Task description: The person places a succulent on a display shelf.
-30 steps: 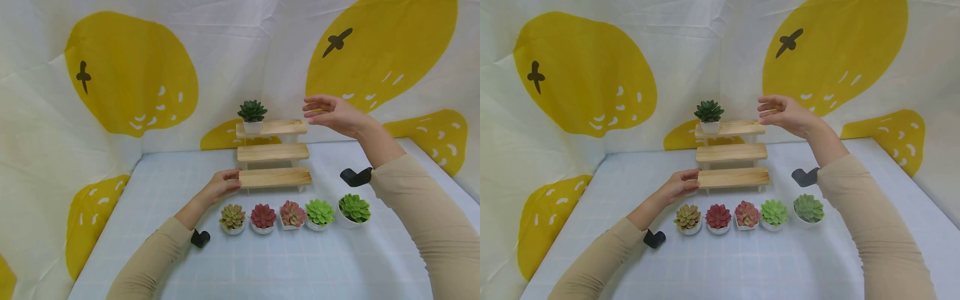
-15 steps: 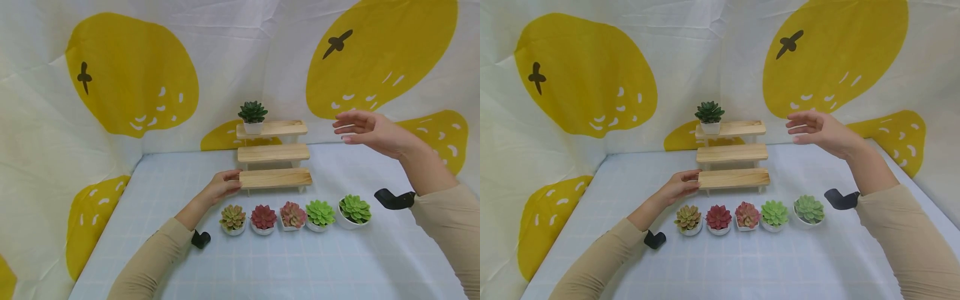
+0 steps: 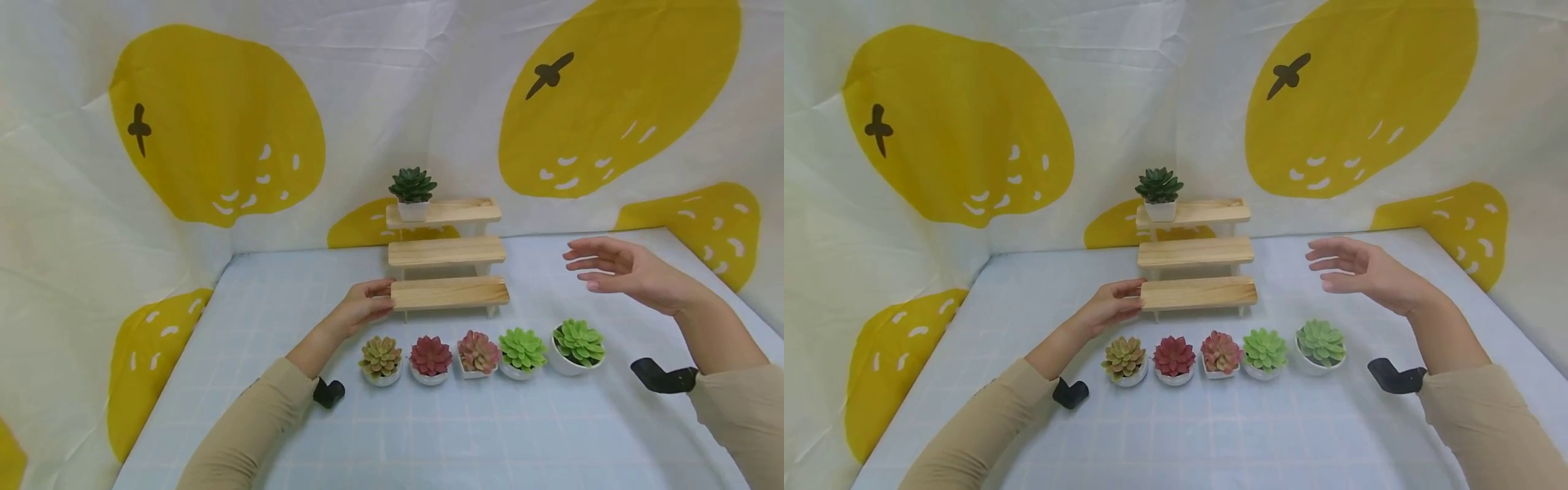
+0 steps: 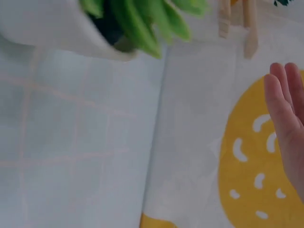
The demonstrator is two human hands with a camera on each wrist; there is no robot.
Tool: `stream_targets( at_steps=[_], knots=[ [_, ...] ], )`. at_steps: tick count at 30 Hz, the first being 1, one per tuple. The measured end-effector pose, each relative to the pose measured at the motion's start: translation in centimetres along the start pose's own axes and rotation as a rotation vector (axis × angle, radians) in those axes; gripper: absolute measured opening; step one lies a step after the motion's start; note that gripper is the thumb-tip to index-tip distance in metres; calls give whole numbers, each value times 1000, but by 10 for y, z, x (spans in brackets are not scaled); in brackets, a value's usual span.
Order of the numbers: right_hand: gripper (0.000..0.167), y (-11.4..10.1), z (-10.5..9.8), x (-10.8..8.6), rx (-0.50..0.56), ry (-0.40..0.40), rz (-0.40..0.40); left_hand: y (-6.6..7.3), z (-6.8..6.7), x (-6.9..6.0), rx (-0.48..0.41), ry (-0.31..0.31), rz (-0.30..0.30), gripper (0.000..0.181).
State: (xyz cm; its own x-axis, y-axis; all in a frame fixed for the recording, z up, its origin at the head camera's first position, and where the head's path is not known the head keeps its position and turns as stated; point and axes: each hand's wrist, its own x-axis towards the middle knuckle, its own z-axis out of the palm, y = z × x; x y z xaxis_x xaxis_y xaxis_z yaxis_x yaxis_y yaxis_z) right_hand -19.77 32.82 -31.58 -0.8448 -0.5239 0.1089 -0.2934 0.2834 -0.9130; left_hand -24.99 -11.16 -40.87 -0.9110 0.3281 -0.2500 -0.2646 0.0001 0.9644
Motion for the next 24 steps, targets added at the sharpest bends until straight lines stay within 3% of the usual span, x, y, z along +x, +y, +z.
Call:
stream_targets(
  at_steps=[8, 17, 24],
  knots=[
    [59, 31, 7, -25, 53, -62, 0, 1, 1, -1, 0, 9, -16, 51],
    [69, 52, 10, -33, 173, -260, -65, 4, 0, 3, 6, 7, -2, 52],
    [69, 62, 13, -45, 168, -271, 31, 5, 2, -1, 12, 14, -15, 51]
  ],
)
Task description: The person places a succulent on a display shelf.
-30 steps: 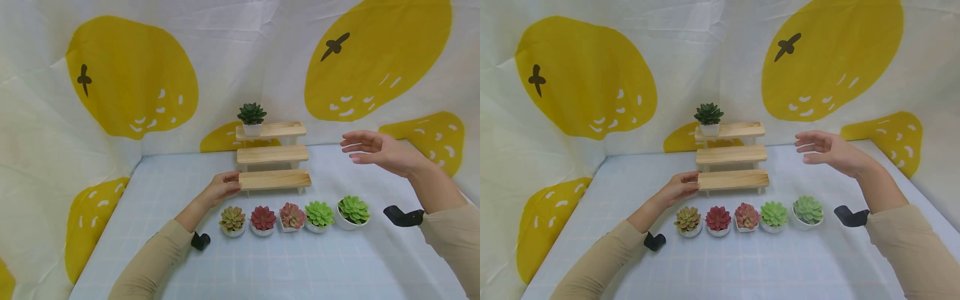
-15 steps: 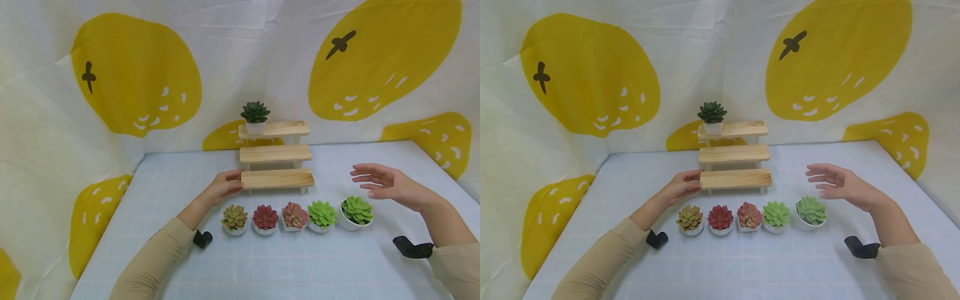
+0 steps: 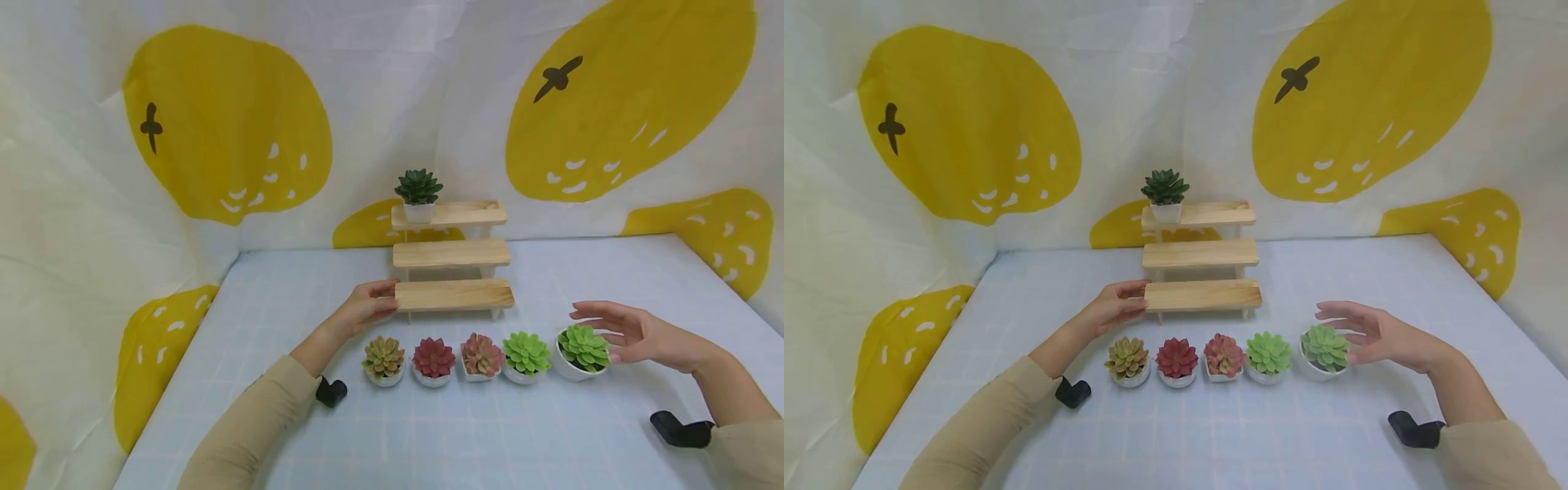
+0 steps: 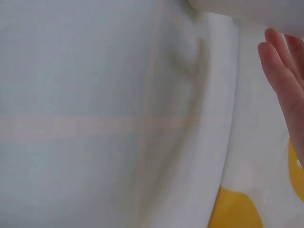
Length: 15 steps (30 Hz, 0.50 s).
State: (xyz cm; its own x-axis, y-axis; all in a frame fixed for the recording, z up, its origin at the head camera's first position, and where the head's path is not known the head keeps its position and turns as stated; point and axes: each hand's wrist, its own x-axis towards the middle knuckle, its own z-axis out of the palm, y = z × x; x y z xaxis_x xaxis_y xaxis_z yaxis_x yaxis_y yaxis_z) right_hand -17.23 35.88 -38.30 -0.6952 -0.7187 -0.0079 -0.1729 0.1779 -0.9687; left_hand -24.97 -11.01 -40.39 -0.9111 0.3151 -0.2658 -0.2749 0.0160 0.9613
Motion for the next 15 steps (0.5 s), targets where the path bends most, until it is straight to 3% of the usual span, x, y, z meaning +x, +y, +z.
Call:
stream_targets(
  at_steps=[4, 12, 15],
  knots=[
    [70, 5, 2, -6, -11, 5, 47, -1, 1, -1, 8, -5, 9, 51],
    [73, 15, 4, -6, 0, -39, 61, -3, -1, 1, 13, -3, 10, 51],
    [75, 19, 7, -5, -23, -30, 108, -4, -1, 1, 15, 4, 1, 51]
  ],
)
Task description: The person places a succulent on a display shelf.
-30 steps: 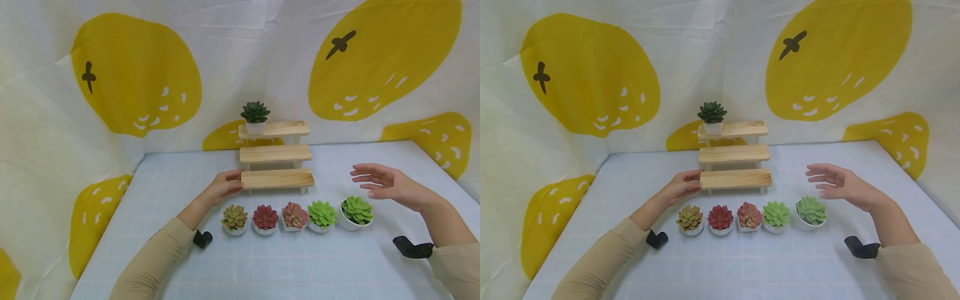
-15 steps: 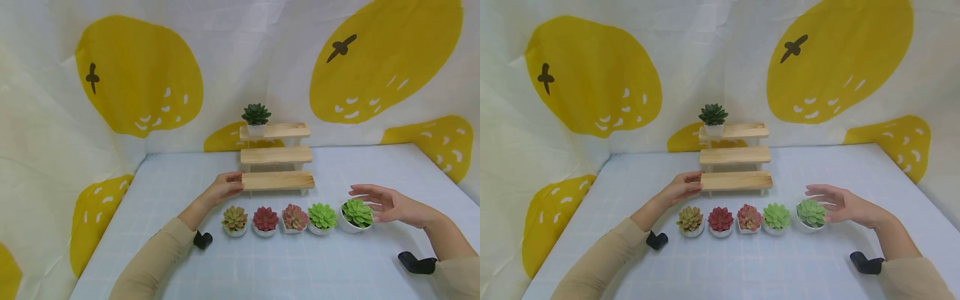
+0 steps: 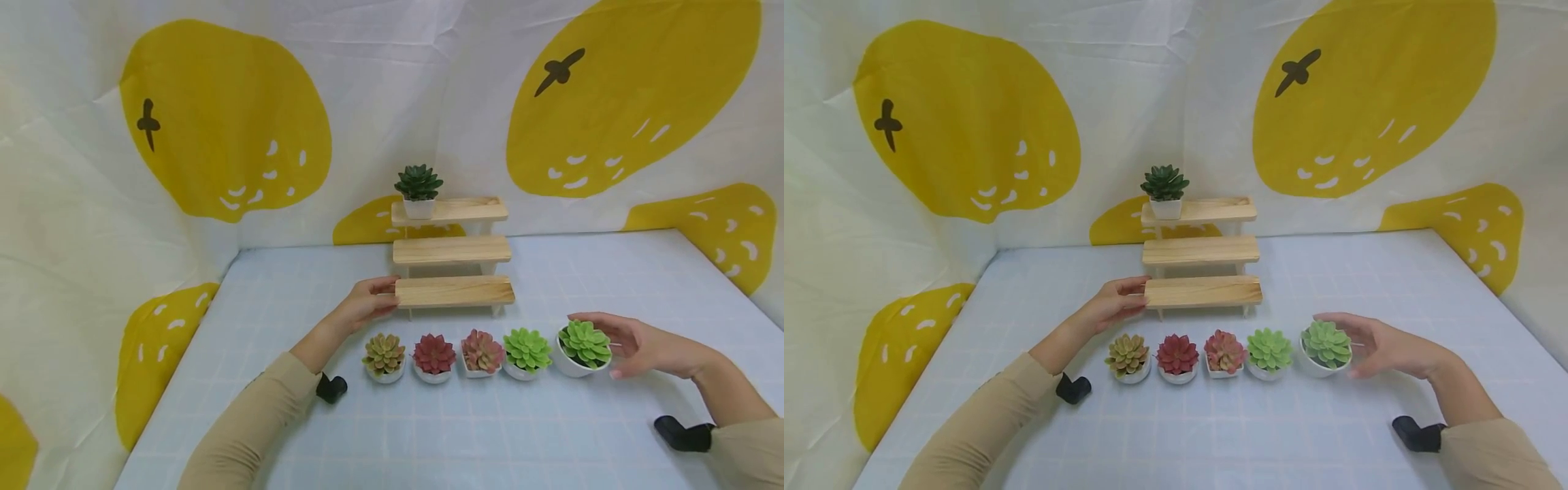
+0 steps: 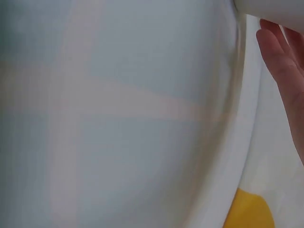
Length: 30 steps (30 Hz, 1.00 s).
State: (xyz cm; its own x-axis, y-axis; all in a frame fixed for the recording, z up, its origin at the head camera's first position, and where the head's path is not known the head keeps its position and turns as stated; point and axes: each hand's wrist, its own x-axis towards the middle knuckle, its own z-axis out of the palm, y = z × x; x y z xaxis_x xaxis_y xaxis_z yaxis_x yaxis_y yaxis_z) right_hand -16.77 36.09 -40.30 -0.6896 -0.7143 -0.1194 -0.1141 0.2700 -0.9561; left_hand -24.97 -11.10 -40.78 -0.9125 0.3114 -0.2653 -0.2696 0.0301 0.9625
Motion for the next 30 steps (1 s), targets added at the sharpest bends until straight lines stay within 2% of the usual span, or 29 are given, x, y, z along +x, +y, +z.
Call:
stream_targets(
  at_steps=[4, 6, 18, 23, 27, 30],
  knots=[
    [73, 1, 3, 3, -33, 25, 93, 1, 0, 0, -2, 5, -4, 51],
    [73, 1, 5, 4, -38, 27, 109, 1, -1, 0, -6, 1, -4, 51],
    [72, 1, 4, 5, -38, 17, 101, 0, -2, 1, -16, -37, -9, 52],
    [72, 1, 3, 8, -44, 2, 68, 1, -2, 1, -18, -31, -17, 51],
    [70, 0, 3, 9, -74, 21, 64, 2, -2, 1, -19, -26, -21, 50],
    [68, 1, 2, 8, -48, 21, 50, 2, -2, 1, -20, -25, -28, 50]
  ],
)
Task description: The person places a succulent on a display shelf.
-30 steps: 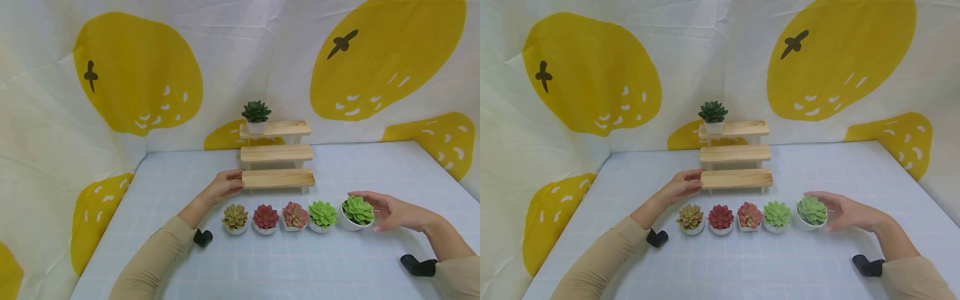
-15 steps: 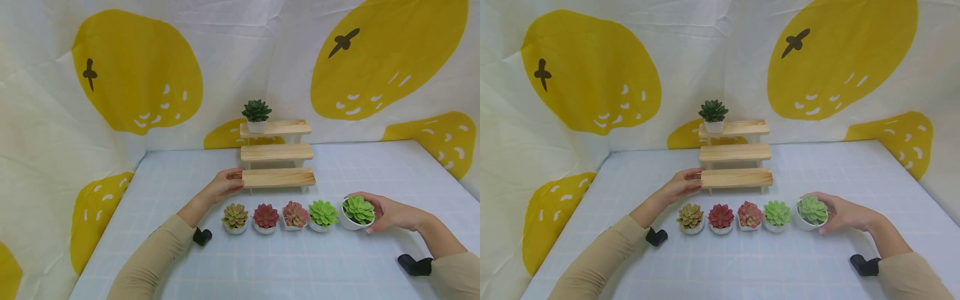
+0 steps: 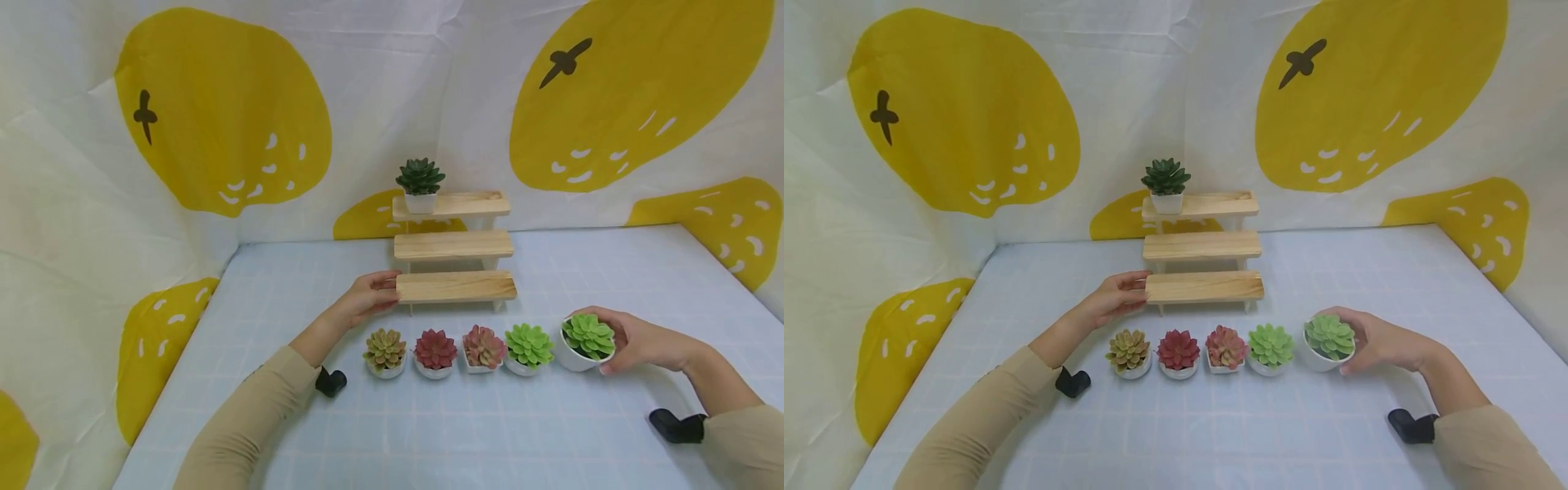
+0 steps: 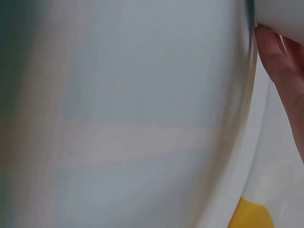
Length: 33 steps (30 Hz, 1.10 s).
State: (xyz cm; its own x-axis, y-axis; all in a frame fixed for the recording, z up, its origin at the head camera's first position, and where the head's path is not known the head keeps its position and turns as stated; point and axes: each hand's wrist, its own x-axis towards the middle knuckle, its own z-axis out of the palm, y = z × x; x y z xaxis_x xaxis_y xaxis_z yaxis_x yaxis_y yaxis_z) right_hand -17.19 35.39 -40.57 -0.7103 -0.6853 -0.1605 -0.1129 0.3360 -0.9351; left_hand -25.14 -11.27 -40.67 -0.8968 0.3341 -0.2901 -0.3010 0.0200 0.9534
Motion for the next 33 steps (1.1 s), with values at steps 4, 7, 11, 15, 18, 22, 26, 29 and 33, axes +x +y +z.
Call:
stream_targets(
  at_steps=[4, 7, 11, 15, 18, 22, 26, 29, 33],
  knots=[
    [69, -1, -5, -1, 28, 18, -17, 1, -1, 0, -2, -2, -4, 51],
    [69, -3, -7, -3, -8, 75, 12, 1, 0, 0, -5, 0, -7, 51],
    [66, -6, -8, -3, -55, 149, 60, 1, 0, 0, -13, 9, -11, 50],
    [62, -9, -10, 2, -97, 224, 89, 1, 1, -1, -12, 5, -6, 50],
    [60, -12, -11, 7, -122, 273, 118, 1, 0, -1, -5, 6, -7, 50],
    [62, -20, -14, 12, -150, 308, 141, 1, 0, -1, -1, 11, -13, 50],
    [62, -30, -19, 18, -133, 342, 135, 2, 1, -2, -7, 11, -13, 51],
    [62, -38, -21, 24, -90, 362, 112, 2, 1, -2, -6, 14, -11, 51],
    [64, -48, -23, 30, -65, 383, 88, 2, 1, -2, -3, 14, -13, 51]
  ],
)
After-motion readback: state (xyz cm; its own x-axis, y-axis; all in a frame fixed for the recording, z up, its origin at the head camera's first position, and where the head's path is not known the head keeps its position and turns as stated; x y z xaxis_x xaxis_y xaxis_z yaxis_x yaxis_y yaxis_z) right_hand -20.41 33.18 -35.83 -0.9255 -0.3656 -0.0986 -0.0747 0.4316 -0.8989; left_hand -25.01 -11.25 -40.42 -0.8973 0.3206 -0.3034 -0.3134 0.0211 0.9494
